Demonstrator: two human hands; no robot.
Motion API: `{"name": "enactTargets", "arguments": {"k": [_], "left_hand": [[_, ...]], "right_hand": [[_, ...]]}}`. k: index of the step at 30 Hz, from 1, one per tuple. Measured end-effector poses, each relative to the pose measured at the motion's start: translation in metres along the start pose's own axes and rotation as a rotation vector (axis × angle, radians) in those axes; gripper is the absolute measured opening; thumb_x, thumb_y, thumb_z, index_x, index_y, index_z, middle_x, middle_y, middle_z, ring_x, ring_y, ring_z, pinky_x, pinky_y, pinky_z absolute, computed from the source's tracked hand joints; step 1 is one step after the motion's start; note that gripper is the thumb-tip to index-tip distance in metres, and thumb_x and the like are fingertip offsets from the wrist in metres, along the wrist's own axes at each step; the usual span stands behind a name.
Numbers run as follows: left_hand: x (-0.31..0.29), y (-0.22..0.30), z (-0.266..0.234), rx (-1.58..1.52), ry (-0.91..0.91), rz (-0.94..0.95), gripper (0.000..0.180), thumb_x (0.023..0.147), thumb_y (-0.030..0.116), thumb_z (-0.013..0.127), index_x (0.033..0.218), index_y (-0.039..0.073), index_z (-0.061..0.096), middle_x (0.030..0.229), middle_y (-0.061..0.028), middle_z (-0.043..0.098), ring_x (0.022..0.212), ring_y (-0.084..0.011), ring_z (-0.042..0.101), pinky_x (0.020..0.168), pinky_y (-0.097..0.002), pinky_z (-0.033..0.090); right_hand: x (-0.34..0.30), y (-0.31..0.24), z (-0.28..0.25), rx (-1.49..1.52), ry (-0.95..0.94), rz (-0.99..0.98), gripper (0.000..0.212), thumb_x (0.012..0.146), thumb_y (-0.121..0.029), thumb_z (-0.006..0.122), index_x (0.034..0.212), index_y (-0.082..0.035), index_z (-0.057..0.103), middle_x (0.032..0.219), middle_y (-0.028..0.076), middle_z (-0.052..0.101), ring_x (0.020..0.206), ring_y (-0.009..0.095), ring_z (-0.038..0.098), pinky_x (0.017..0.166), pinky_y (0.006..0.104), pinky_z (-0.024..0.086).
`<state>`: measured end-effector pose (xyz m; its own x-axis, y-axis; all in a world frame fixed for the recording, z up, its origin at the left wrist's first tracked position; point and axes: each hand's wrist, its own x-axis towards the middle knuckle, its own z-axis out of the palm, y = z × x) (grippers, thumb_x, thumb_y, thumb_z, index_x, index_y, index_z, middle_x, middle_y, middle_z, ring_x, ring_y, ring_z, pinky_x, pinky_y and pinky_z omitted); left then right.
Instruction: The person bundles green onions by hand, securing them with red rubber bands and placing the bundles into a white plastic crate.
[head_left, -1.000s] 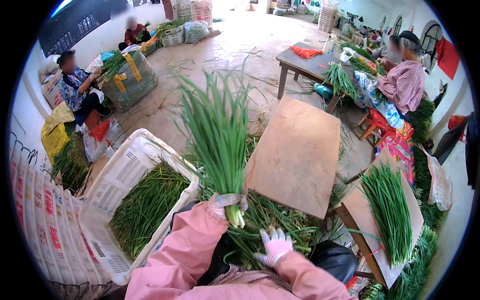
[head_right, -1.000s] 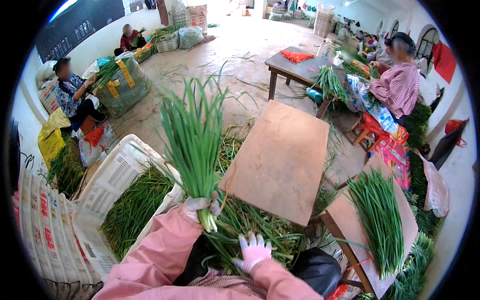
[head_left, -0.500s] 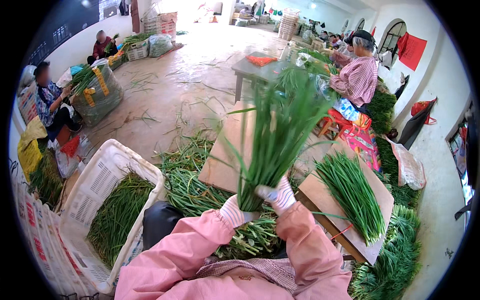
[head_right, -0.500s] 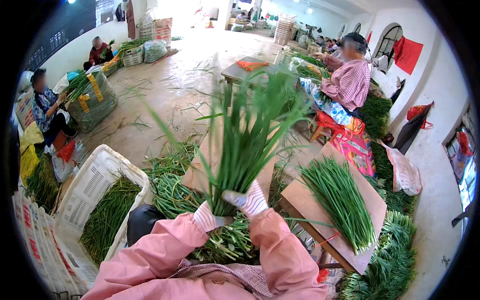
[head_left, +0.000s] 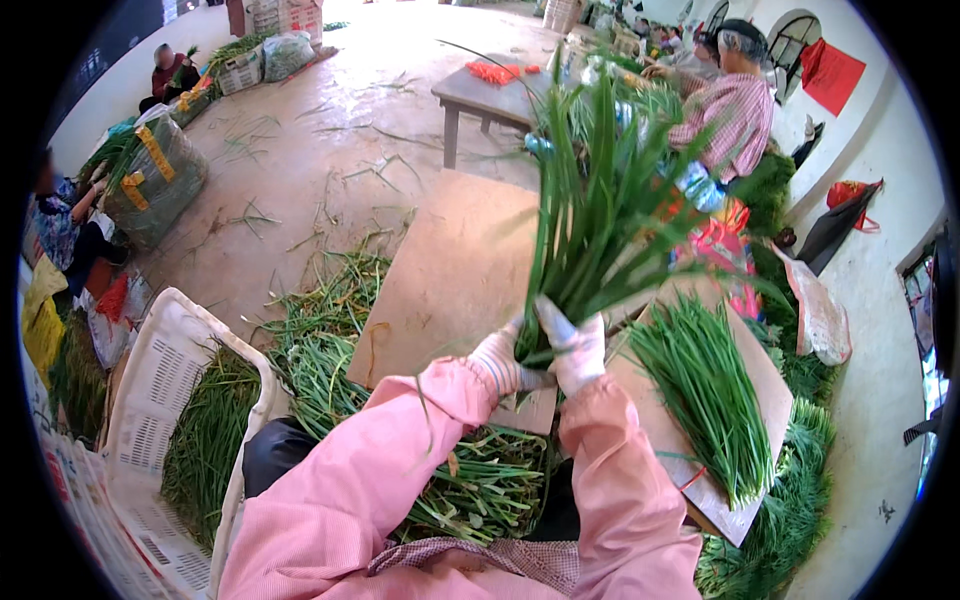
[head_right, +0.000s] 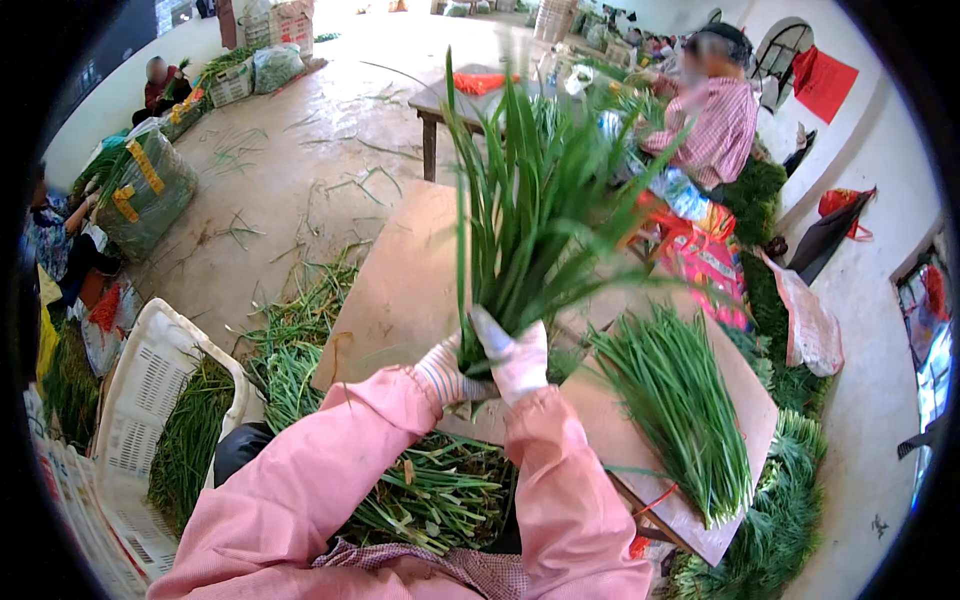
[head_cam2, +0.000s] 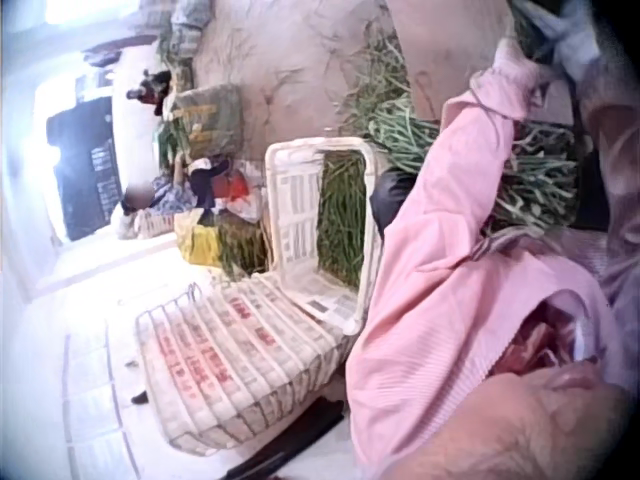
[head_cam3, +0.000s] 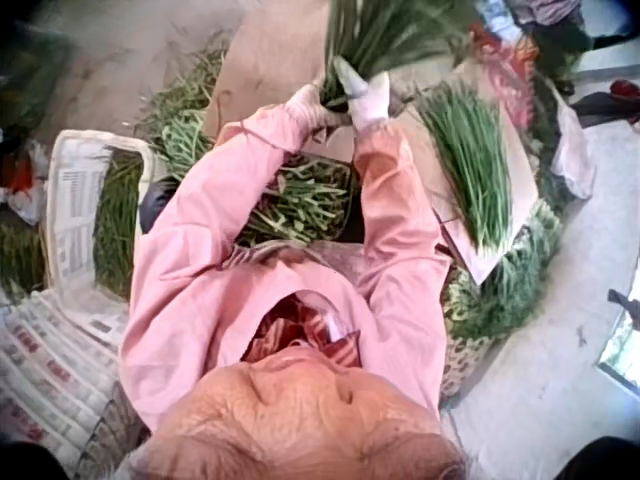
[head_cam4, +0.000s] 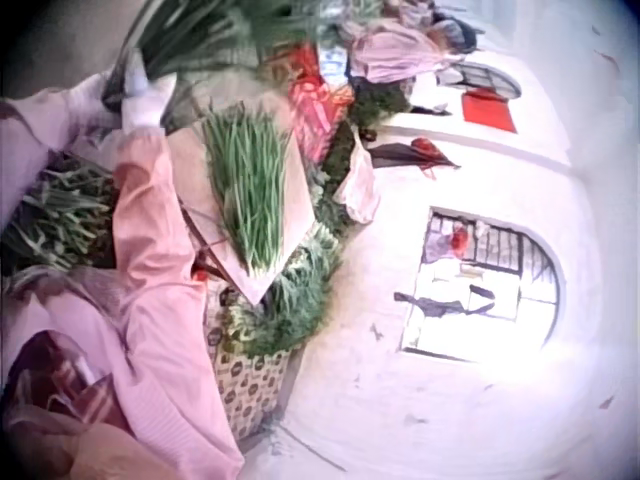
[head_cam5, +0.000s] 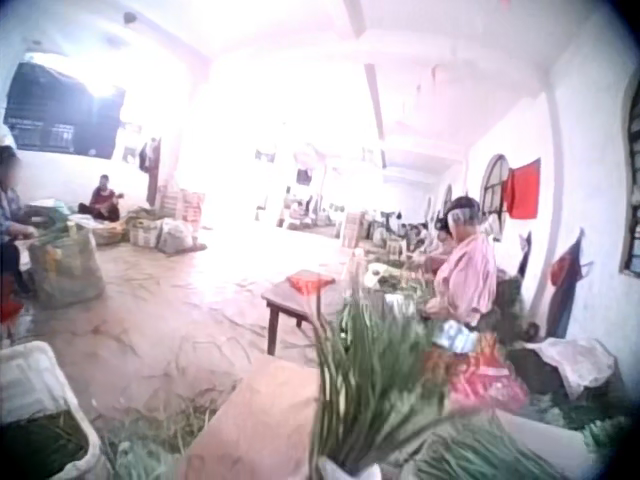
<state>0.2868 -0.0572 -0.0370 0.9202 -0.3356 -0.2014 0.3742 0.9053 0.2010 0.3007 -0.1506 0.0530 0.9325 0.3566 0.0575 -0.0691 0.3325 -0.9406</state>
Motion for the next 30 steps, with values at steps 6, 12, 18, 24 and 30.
{"name": "enactTargets", "arguments": {"k": [6, 12, 18, 24, 30], "left_hand": [[-0.049, 0.015, 0.013, 0.584, 0.002, 0.34, 0.057, 0.068, 0.005, 0.072, 0.121, 0.009, 0.051, 0.116, -0.0094, 0.057, 0.101, -0.024, 0.058, 0.086, -0.0377, 0.049], [-0.11, 0.002, 0.026, 0.252, 0.202, 0.452, 0.057, 0.068, 0.003, 0.07, 0.12, 0.01, 0.048, 0.095, -0.0101, 0.06, 0.082, -0.0263, 0.062, 0.073, -0.0432, 0.053], [-0.112, -0.025, 0.017, 0.135, 0.284, 0.338, 0.035, 0.072, 0.004, 0.068, 0.105, 0.006, 0.058, 0.085, -0.0081, 0.062, 0.077, -0.0247, 0.061, 0.071, -0.0394, 0.053], [-0.106, -0.072, 0.036, -0.172, 0.231, 0.364, 0.024, 0.074, 0.005, 0.07, 0.097, 0.006, 0.062, 0.092, -0.0085, 0.065, 0.085, -0.0249, 0.061, 0.08, -0.0408, 0.051], [-0.08, -0.055, 0.025, 0.537, 0.008, 0.521, 0.05, 0.07, 0.011, 0.077, 0.113, 0.003, 0.054, 0.108, -0.0106, 0.06, 0.099, -0.0231, 0.057, 0.09, -0.0372, 0.045]], "right_hand": [[0.024, -0.013, 0.051, -0.108, -0.259, 0.139, 0.057, 0.076, -0.02, 0.071, 0.123, 0.0, 0.046, 0.109, 0.011, 0.059, 0.094, 0.02, 0.056, 0.082, 0.0312, 0.045], [0.01, -0.018, -0.016, -0.519, -0.232, -0.077, 0.042, 0.087, -0.02, 0.059, 0.121, 0.002, 0.049, 0.111, 0.011, 0.058, 0.098, 0.018, 0.055, 0.087, 0.028, 0.043], [-0.104, -0.01, -0.032, -0.936, -0.518, 0.09, 0.07, 0.072, -0.029, 0.073, 0.127, 0.0, 0.041, 0.107, 0.014, 0.058, 0.099, 0.022, 0.055, 0.086, 0.0335, 0.045], [-0.145, 0.022, -0.038, -1.102, -0.298, 0.004, 0.059, 0.067, -0.009, 0.067, 0.118, -0.002, 0.037, 0.099, 0.014, 0.059, 0.088, 0.024, 0.058, 0.082, 0.0331, 0.047], [-0.102, 0.008, -0.044, -0.688, -0.113, 0.183, 0.06, 0.069, 0.008, 0.063, 0.122, -0.004, 0.038, 0.102, 0.005, 0.058, 0.091, 0.016, 0.056, 0.078, 0.0278, 0.047]]}}
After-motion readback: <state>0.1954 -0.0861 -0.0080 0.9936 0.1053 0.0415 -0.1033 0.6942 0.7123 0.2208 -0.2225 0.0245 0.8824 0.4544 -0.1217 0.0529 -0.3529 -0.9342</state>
